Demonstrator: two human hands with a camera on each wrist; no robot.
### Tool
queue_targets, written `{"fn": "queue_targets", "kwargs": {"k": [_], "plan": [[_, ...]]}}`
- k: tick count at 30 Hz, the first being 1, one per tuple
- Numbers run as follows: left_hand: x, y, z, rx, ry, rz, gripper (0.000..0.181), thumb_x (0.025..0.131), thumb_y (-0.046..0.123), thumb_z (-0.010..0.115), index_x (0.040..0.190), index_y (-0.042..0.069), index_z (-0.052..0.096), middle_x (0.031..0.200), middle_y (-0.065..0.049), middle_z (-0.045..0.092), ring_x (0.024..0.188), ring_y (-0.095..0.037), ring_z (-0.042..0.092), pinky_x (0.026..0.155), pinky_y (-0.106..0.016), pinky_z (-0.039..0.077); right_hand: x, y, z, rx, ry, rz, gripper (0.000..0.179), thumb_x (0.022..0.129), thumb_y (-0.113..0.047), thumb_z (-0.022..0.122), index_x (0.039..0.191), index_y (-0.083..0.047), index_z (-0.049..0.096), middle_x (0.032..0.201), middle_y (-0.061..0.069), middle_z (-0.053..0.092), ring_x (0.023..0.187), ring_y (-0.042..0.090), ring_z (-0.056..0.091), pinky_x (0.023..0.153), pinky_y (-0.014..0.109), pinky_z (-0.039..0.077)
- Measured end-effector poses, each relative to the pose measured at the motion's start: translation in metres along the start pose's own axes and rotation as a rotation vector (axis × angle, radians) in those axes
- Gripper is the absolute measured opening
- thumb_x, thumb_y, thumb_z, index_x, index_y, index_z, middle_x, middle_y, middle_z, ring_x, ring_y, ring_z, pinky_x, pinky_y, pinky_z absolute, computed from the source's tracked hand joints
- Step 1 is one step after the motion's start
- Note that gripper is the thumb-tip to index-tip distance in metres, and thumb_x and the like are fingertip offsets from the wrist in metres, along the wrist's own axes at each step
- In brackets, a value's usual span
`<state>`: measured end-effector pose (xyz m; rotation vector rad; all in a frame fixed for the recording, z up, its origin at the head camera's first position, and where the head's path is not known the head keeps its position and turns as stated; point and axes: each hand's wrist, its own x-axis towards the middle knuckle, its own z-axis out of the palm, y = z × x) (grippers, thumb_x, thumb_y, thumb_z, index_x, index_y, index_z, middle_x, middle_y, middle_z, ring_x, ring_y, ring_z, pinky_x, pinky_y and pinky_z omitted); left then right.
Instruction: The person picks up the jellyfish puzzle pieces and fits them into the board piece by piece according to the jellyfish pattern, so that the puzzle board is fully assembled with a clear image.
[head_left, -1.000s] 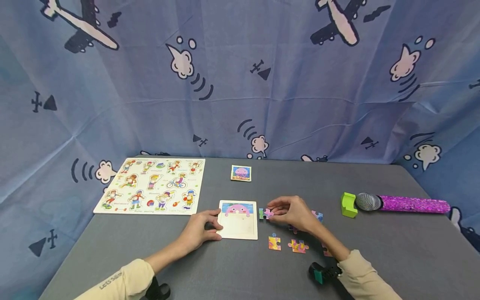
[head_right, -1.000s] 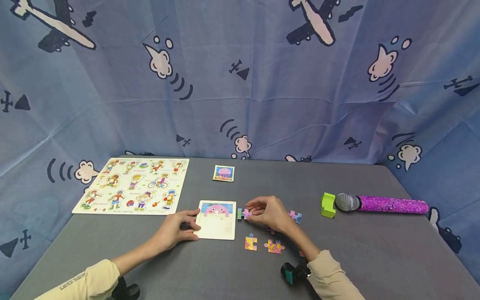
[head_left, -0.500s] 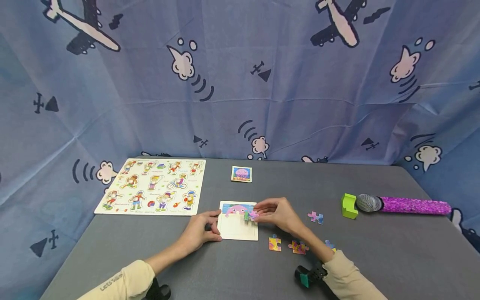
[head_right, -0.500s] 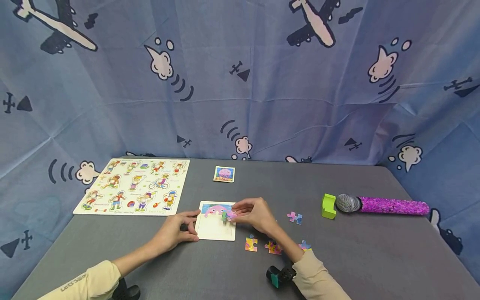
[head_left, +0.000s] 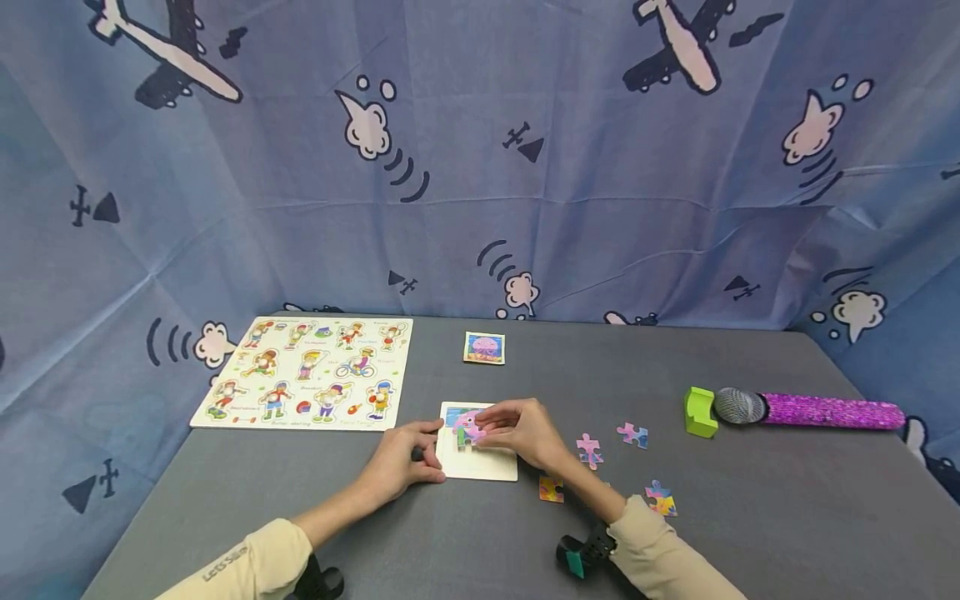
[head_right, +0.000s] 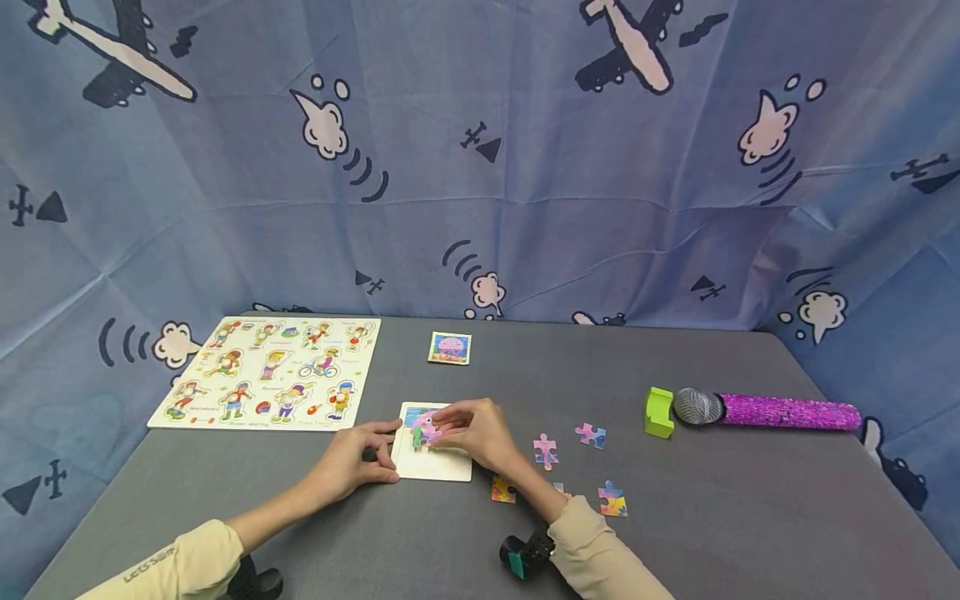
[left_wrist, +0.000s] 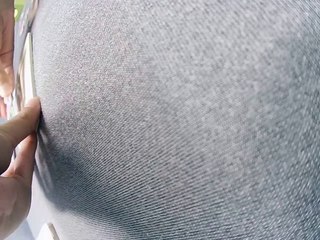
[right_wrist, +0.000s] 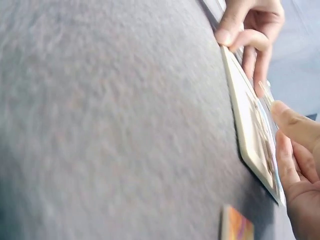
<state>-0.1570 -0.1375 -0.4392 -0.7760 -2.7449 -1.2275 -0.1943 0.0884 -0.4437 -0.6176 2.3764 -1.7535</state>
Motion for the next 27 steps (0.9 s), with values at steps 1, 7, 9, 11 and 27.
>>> {"fn": "queue_targets", "kwargs": {"k": [1, 7, 9, 11, 27], "plan": [[0.000, 0.000, 0.000, -0.001, 0.001, -0.001, 0.026, 0.062, 0.004, 0.086, 0.057, 0.011, 0.062, 0.120, -0.021, 0.063, 0.107, -0.032, 0.063, 0.091, -0.047, 0.047, 0.000, 0.000, 0.002, -0.001, 0.003, -0.006, 0.030, 0.071, 0.000, 0.081, 0.098, 0.008, 0.071, 0.093, 0.019, 0.071, 0.079, 0.028, 0.069, 0.068, 0.023, 0.055], [0.001, 0.001, 0.001, 0.004, 0.004, -0.011, 0.025, 0.062, 0.004, 0.086, 0.057, 0.012, 0.062, 0.120, -0.020, 0.063, 0.106, -0.031, 0.064, 0.092, -0.047, 0.047, 0.002, -0.001, 0.014, -0.059, 0.038, -0.043, 0.027, 0.071, -0.002, 0.081, 0.096, 0.006, 0.072, 0.089, 0.017, 0.072, 0.078, 0.026, 0.070, 0.066, 0.020, 0.054], [0.001, 0.002, 0.001, 0.002, 0.004, -0.016, 0.025, 0.062, 0.004, 0.086, 0.057, 0.012, 0.062, 0.120, -0.021, 0.063, 0.106, -0.031, 0.064, 0.092, -0.047, 0.046, 0.002, 0.000, 0.017, -0.091, 0.054, -0.057, 0.026, 0.071, -0.002, 0.081, 0.095, 0.005, 0.072, 0.087, 0.015, 0.072, 0.077, 0.025, 0.071, 0.065, 0.019, 0.054], [0.001, 0.003, 0.001, -0.002, 0.002, -0.019, 0.026, 0.062, 0.004, 0.086, 0.057, 0.012, 0.062, 0.120, -0.021, 0.063, 0.108, -0.033, 0.063, 0.092, -0.048, 0.046, 0.003, 0.001, 0.020, -0.121, 0.071, -0.064, 0.026, 0.070, -0.001, 0.082, 0.094, 0.005, 0.073, 0.085, 0.014, 0.072, 0.075, 0.022, 0.071, 0.064, 0.018, 0.054], [0.001, 0.001, -0.001, 0.012, 0.003, 0.000, 0.025, 0.062, 0.005, 0.086, 0.057, 0.012, 0.062, 0.119, -0.021, 0.064, 0.111, -0.034, 0.061, 0.092, -0.048, 0.045, 0.003, -0.011, 0.032, -0.293, 0.118, -0.060, 0.026, 0.068, 0.002, 0.083, 0.093, 0.005, 0.073, 0.083, 0.014, 0.073, 0.071, 0.019, 0.071, 0.061, 0.020, 0.054]]}}
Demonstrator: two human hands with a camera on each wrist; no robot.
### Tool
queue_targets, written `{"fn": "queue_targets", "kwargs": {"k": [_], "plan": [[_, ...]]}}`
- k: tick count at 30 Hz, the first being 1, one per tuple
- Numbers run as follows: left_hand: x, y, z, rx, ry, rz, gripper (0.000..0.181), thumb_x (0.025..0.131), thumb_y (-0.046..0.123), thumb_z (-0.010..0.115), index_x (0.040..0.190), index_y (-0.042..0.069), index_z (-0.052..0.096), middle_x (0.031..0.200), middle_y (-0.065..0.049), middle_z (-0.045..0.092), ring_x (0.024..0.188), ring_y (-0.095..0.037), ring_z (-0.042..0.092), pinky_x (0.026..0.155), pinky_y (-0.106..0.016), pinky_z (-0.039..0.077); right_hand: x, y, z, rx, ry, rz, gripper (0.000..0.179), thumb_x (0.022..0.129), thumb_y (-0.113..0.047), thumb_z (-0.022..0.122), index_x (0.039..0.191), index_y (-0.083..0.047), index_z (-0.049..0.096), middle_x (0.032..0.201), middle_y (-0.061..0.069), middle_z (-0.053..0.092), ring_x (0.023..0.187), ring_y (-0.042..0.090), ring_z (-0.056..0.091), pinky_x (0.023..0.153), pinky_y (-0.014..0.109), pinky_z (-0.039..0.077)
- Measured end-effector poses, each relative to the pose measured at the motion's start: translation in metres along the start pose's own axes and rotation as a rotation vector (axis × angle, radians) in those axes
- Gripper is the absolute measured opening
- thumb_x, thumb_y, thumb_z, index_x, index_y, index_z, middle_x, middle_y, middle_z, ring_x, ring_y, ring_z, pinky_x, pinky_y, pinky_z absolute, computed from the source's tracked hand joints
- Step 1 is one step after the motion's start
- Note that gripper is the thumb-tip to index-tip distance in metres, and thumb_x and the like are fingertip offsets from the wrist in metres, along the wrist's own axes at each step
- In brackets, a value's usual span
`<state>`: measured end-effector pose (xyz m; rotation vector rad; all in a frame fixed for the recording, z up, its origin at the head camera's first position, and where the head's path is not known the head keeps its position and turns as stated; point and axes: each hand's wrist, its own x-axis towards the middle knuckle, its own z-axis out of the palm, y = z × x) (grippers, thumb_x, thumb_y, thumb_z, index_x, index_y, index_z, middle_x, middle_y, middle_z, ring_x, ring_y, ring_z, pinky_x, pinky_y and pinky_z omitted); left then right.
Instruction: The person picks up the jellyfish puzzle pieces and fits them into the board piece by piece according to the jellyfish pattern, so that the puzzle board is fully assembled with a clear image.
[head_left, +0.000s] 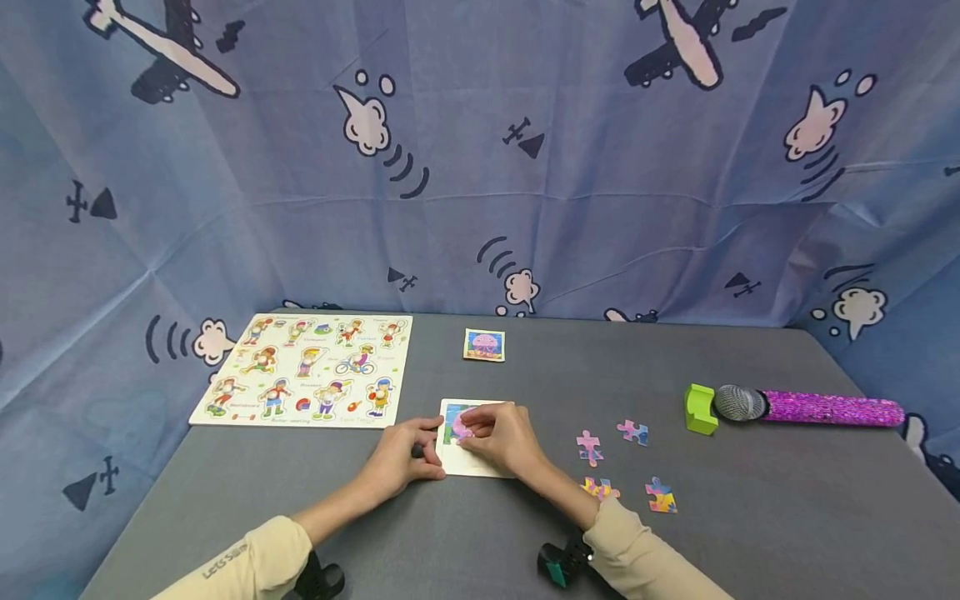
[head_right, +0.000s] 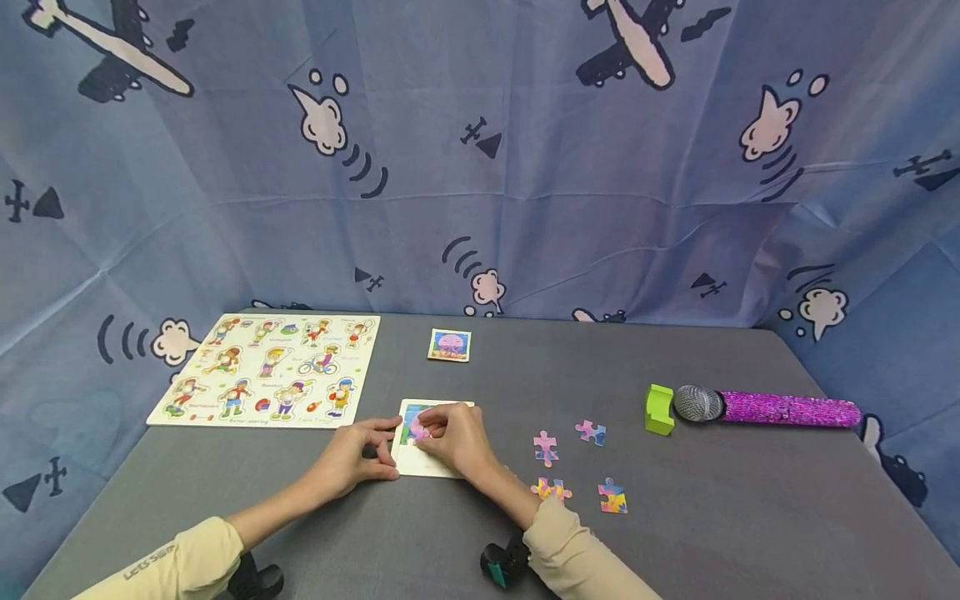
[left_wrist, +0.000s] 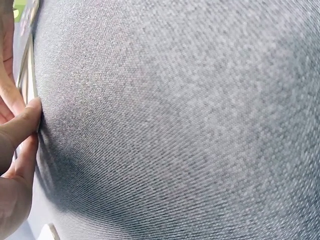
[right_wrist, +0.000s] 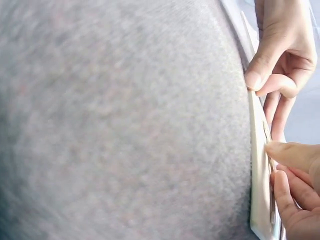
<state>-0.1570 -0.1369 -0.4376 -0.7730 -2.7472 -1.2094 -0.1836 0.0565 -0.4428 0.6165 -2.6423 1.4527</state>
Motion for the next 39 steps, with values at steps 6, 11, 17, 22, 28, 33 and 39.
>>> {"fn": "queue_targets", "kwargs": {"k": [6, 11, 17, 22, 28, 33, 39], "plan": [[0.000, 0.001, -0.001, -0.004, 0.005, -0.009, 0.026, 0.061, 0.004, 0.086, 0.057, 0.011, 0.061, 0.118, -0.022, 0.064, 0.111, -0.034, 0.061, 0.092, -0.048, 0.045, -0.001, -0.003, -0.002, -0.040, 0.028, 0.005, 0.026, 0.068, 0.002, 0.083, 0.092, 0.003, 0.073, 0.083, 0.012, 0.073, 0.071, 0.018, 0.070, 0.061, 0.019, 0.054], [-0.001, 0.002, -0.001, -0.010, 0.007, -0.007, 0.026, 0.061, 0.004, 0.086, 0.057, 0.011, 0.061, 0.118, -0.022, 0.064, 0.111, -0.034, 0.061, 0.092, -0.049, 0.045, 0.000, -0.005, 0.000, 0.026, 0.063, -0.015, 0.024, 0.068, 0.007, 0.081, 0.090, 0.004, 0.072, 0.083, 0.013, 0.072, 0.072, 0.021, 0.070, 0.063, 0.022, 0.055], [-0.001, 0.003, -0.001, -0.015, 0.010, 0.011, 0.025, 0.062, 0.005, 0.086, 0.057, 0.012, 0.062, 0.118, -0.021, 0.064, 0.109, -0.034, 0.062, 0.091, -0.048, 0.046, 0.003, -0.002, 0.005, 0.105, 0.049, -0.029, 0.025, 0.067, 0.011, 0.079, 0.090, 0.006, 0.071, 0.085, 0.017, 0.072, 0.075, 0.026, 0.071, 0.066, 0.027, 0.056], [0.000, 0.002, 0.000, -0.010, 0.016, 0.024, 0.025, 0.061, 0.005, 0.086, 0.057, 0.012, 0.063, 0.117, -0.021, 0.064, 0.108, -0.033, 0.062, 0.091, -0.047, 0.046, 0.005, 0.000, 0.007, 0.073, 0.037, -0.055, 0.022, 0.068, 0.012, 0.078, 0.088, 0.006, 0.070, 0.083, 0.015, 0.071, 0.074, 0.024, 0.070, 0.066, 0.028, 0.056], [0.000, 0.002, -0.001, -0.004, 0.011, 0.035, 0.024, 0.062, 0.006, 0.086, 0.057, 0.011, 0.063, 0.117, -0.022, 0.064, 0.108, -0.034, 0.062, 0.091, -0.046, 0.047, 0.006, -0.001, 0.003, 0.132, 0.016, -0.038, 0.021, 0.070, 0.012, 0.077, 0.090, 0.008, 0.069, 0.085, 0.018, 0.071, 0.077, 0.028, 0.070, 0.067, 0.027, 0.056], [0.000, 0.003, -0.001, -0.003, 0.007, 0.026, 0.025, 0.062, 0.005, 0.086, 0.057, 0.010, 0.062, 0.118, -0.023, 0.064, 0.109, -0.036, 0.061, 0.091, -0.048, 0.046, 0.002, 0.002, -0.008, 0.270, 0.011, 0.065, 0.025, 0.074, 0.012, 0.074, 0.098, 0.010, 0.068, 0.091, 0.023, 0.070, 0.083, 0.032, 0.069, 0.071, 0.024, 0.055], [-0.001, 0.004, -0.001, -0.008, 0.013, 0.022, 0.026, 0.061, 0.003, 0.086, 0.056, 0.009, 0.061, 0.117, -0.023, 0.064, 0.109, -0.036, 0.062, 0.091, -0.048, 0.047, -0.006, 0.014, -0.031, 0.316, -0.003, 0.122, 0.030, 0.077, 0.006, 0.074, 0.105, 0.009, 0.066, 0.100, 0.024, 0.067, 0.090, 0.032, 0.068, 0.075, 0.022, 0.054]]}}
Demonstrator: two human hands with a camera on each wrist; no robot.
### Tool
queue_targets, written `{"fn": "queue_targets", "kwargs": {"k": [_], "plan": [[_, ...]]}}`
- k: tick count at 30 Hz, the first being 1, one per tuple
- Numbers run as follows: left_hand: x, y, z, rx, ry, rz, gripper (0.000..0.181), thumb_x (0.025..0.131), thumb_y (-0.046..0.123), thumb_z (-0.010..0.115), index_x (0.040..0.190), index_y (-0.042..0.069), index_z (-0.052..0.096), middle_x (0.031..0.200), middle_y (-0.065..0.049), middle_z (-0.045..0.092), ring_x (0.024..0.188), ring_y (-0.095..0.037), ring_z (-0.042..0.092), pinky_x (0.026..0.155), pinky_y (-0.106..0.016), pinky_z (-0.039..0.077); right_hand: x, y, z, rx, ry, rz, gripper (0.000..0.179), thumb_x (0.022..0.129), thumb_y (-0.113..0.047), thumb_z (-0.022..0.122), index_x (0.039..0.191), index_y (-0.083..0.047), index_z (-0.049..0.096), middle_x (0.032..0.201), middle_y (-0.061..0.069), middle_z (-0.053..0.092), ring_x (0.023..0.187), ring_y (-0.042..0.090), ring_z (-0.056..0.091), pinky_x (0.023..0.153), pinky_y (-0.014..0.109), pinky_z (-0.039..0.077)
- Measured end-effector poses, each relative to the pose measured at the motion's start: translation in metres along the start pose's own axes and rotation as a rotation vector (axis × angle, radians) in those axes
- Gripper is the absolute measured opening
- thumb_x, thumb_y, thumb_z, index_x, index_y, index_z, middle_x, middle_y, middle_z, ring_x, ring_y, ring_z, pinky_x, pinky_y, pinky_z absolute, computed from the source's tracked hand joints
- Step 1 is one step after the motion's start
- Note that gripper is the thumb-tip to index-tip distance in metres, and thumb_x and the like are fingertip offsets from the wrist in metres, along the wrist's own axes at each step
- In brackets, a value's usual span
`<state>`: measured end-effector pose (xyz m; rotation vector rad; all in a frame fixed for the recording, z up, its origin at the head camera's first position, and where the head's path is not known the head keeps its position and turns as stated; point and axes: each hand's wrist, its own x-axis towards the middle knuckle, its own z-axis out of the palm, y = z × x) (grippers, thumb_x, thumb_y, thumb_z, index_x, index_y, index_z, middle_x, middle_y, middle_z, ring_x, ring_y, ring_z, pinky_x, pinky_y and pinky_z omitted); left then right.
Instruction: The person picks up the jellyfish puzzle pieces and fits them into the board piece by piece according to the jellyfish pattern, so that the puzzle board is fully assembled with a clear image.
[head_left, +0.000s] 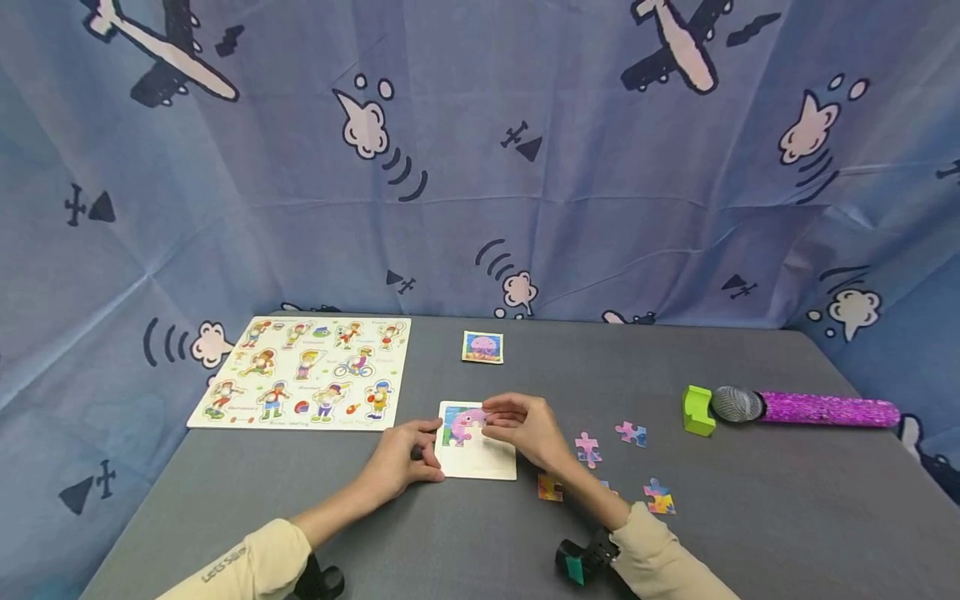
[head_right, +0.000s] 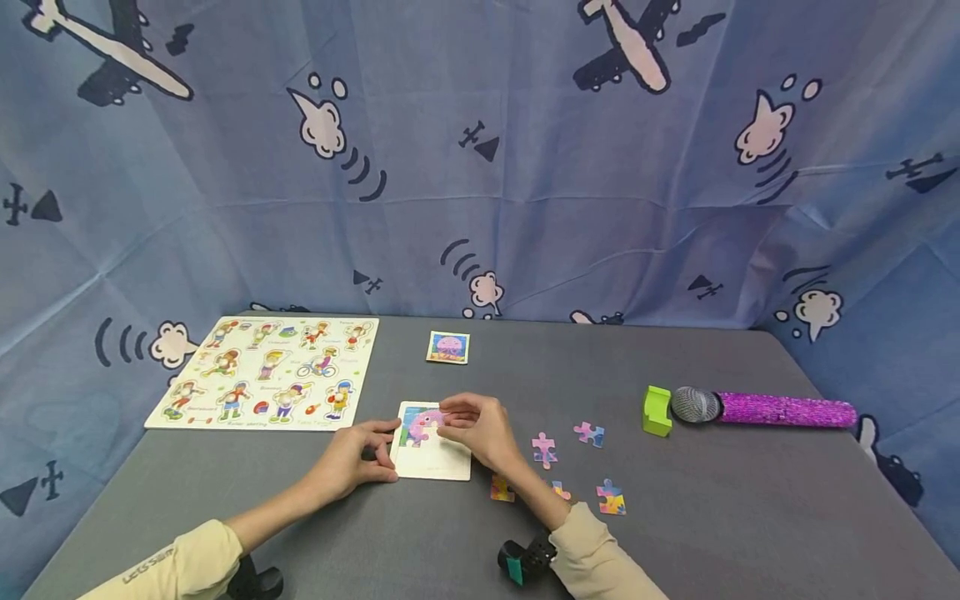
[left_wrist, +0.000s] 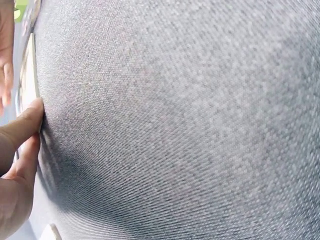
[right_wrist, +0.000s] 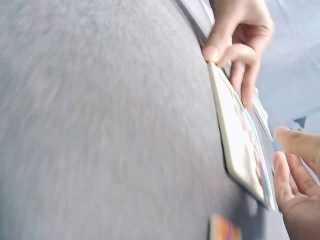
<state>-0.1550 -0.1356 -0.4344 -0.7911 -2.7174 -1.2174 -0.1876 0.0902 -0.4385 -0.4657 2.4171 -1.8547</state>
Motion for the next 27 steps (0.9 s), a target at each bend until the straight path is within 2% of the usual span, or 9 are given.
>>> {"fn": "queue_targets", "kwargs": {"k": [6, 12, 16, 20, 23, 27], "plan": [[0.000, -0.001, 0.000, -0.004, 0.001, -0.001, 0.027, 0.061, 0.004, 0.086, 0.056, 0.010, 0.060, 0.118, -0.023, 0.063, 0.111, -0.036, 0.060, 0.092, -0.049, 0.046, -0.011, 0.005, -0.030, 0.007, 0.010, 0.015, 0.033, 0.078, 0.005, 0.074, 0.109, 0.010, 0.064, 0.106, 0.026, 0.065, 0.095, 0.036, 0.066, 0.079, 0.024, 0.053], [-0.001, -0.001, 0.000, 0.000, 0.004, -0.003, 0.028, 0.062, 0.006, 0.087, 0.056, 0.011, 0.060, 0.119, -0.022, 0.063, 0.110, -0.036, 0.061, 0.091, -0.049, 0.047, -0.021, 0.010, -0.060, -0.054, 0.028, -0.020, 0.035, 0.077, 0.006, 0.074, 0.110, 0.012, 0.063, 0.107, 0.027, 0.065, 0.095, 0.037, 0.065, 0.080, 0.025, 0.053], [-0.001, 0.000, 0.000, -0.001, 0.005, -0.003, 0.028, 0.062, 0.005, 0.086, 0.056, 0.011, 0.060, 0.119, -0.023, 0.063, 0.109, -0.036, 0.062, 0.090, -0.049, 0.047, -0.029, 0.014, -0.082, -0.145, 0.031, -0.052, 0.033, 0.077, 0.006, 0.074, 0.108, 0.011, 0.064, 0.104, 0.026, 0.066, 0.092, 0.037, 0.065, 0.078, 0.024, 0.054], [-0.001, 0.000, 0.001, -0.005, 0.000, -0.011, 0.028, 0.062, 0.003, 0.086, 0.056, 0.011, 0.060, 0.119, -0.023, 0.063, 0.109, -0.036, 0.061, 0.090, -0.049, 0.047, -0.037, 0.019, -0.107, -0.249, -0.005, -0.040, 0.032, 0.077, 0.001, 0.075, 0.108, 0.007, 0.065, 0.104, 0.021, 0.067, 0.091, 0.032, 0.066, 0.076, 0.022, 0.054], [-0.001, -0.002, 0.001, 0.002, -0.003, -0.012, 0.028, 0.062, 0.004, 0.086, 0.056, 0.012, 0.060, 0.120, -0.022, 0.063, 0.110, -0.035, 0.061, 0.091, -0.049, 0.046, -0.043, 0.021, -0.123, -0.279, -0.066, -0.010, 0.035, 0.077, -0.001, 0.076, 0.109, 0.007, 0.065, 0.105, 0.020, 0.068, 0.091, 0.028, 0.065, 0.075, 0.024, 0.054], [-0.001, -0.004, 0.002, 0.010, 0.000, -0.007, 0.028, 0.062, 0.005, 0.086, 0.056, 0.012, 0.059, 0.119, -0.021, 0.063, 0.111, -0.035, 0.061, 0.091, -0.049, 0.046, -0.048, 0.022, -0.134, -0.335, -0.141, 0.005, 0.039, 0.076, -0.006, 0.079, 0.110, 0.007, 0.065, 0.106, 0.019, 0.068, 0.088, 0.020, 0.065, 0.074, 0.025, 0.054]]}}
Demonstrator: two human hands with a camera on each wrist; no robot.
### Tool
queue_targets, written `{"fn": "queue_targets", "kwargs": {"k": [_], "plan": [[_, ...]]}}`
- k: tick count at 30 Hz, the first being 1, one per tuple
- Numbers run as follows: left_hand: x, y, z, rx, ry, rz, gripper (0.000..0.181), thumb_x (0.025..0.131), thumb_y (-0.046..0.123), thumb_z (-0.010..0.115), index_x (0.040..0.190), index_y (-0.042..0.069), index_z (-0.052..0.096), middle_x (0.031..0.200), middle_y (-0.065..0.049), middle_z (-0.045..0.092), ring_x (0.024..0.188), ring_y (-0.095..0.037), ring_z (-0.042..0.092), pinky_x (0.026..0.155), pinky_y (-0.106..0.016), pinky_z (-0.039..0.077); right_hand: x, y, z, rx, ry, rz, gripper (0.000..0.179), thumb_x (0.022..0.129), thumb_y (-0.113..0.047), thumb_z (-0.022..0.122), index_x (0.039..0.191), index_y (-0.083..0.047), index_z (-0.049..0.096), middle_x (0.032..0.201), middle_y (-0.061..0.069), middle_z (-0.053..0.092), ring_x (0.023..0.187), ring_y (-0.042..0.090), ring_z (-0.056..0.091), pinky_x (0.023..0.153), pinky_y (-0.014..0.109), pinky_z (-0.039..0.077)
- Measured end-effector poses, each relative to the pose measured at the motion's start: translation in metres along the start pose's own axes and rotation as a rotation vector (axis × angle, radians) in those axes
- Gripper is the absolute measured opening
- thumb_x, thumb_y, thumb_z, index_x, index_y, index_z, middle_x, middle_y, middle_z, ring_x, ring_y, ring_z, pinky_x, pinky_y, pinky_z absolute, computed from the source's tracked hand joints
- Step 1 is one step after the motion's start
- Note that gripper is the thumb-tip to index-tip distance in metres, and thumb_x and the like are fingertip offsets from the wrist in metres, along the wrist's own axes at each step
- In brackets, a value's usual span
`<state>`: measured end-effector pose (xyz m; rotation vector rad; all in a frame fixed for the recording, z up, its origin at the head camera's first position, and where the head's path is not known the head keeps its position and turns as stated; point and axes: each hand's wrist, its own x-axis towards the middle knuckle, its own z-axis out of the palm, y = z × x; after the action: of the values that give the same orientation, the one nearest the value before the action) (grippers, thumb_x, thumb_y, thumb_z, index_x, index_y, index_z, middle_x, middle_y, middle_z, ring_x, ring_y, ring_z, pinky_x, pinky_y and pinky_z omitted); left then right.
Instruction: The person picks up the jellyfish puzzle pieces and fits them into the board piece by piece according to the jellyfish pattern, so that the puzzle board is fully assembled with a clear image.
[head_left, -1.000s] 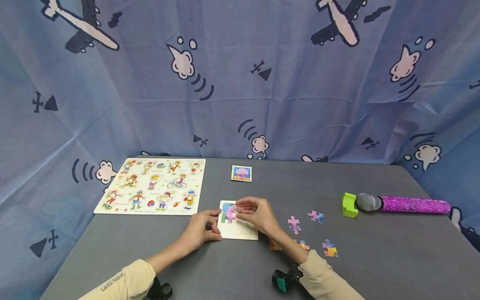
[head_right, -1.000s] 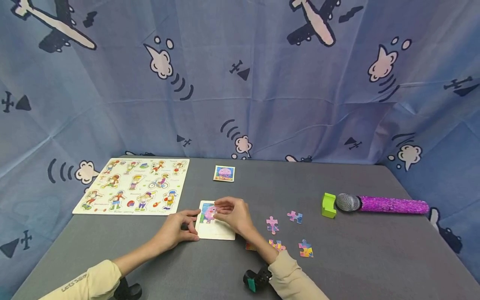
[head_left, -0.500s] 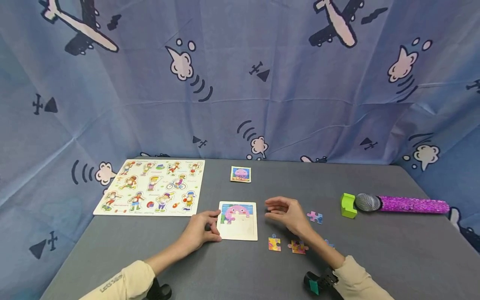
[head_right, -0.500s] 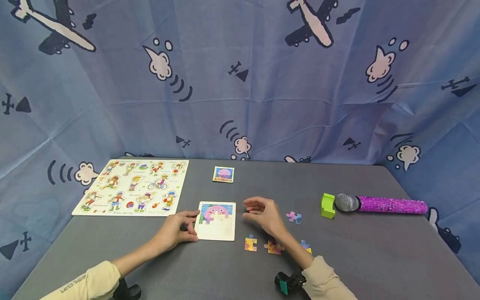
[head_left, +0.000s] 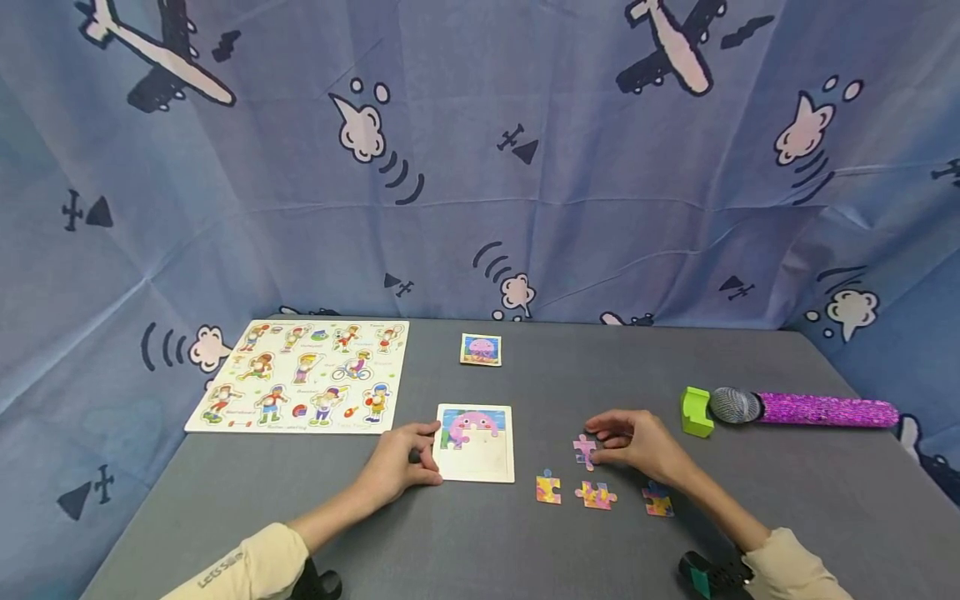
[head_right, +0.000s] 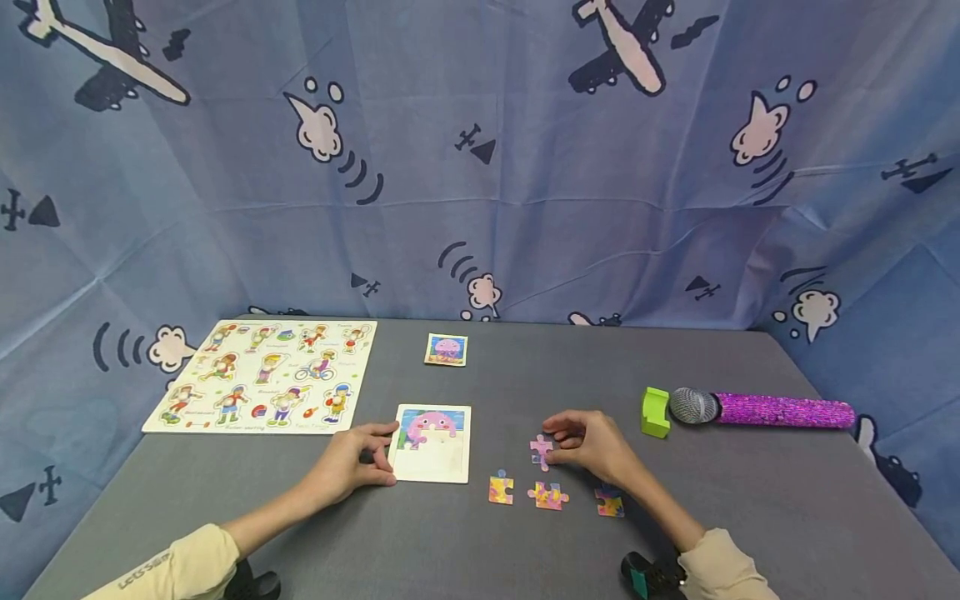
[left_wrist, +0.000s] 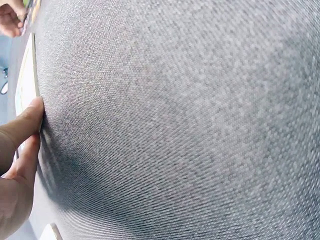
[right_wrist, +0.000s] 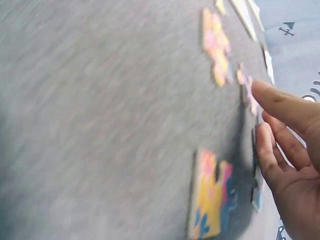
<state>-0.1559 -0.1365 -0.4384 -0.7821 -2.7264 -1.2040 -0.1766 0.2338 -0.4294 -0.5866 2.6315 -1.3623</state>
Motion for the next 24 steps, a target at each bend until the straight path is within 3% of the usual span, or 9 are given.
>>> {"fn": "queue_targets", "kwargs": {"k": [5, 12, 24], "plan": [[0.000, 0.001, 0.000, -0.003, 0.002, 0.002, 0.028, 0.062, 0.004, 0.086, 0.056, 0.012, 0.059, 0.119, -0.021, 0.063, 0.111, -0.035, 0.061, 0.091, -0.049, 0.046, -0.003, 0.004, 0.000, -0.032, -0.008, -0.014, 0.035, 0.076, -0.007, 0.079, 0.106, 0.005, 0.067, 0.100, 0.015, 0.069, 0.082, 0.014, 0.064, 0.070, 0.024, 0.054], [0.000, 0.003, -0.002, -0.004, -0.008, -0.003, 0.028, 0.063, 0.004, 0.086, 0.056, 0.012, 0.059, 0.120, -0.022, 0.063, 0.111, -0.036, 0.060, 0.091, -0.050, 0.046, -0.002, 0.004, 0.001, -0.029, 0.019, -0.032, 0.031, 0.075, -0.005, 0.079, 0.102, 0.006, 0.068, 0.096, 0.015, 0.070, 0.081, 0.016, 0.068, 0.069, 0.023, 0.055], [-0.001, 0.001, -0.002, -0.006, -0.004, 0.011, 0.028, 0.062, 0.005, 0.086, 0.057, 0.011, 0.059, 0.119, -0.022, 0.063, 0.110, -0.035, 0.061, 0.091, -0.049, 0.046, 0.006, -0.007, 0.012, 0.123, 0.095, 0.023, 0.034, 0.073, -0.008, 0.081, 0.102, 0.005, 0.070, 0.098, 0.017, 0.071, 0.083, 0.019, 0.071, 0.069, 0.024, 0.055]]}}
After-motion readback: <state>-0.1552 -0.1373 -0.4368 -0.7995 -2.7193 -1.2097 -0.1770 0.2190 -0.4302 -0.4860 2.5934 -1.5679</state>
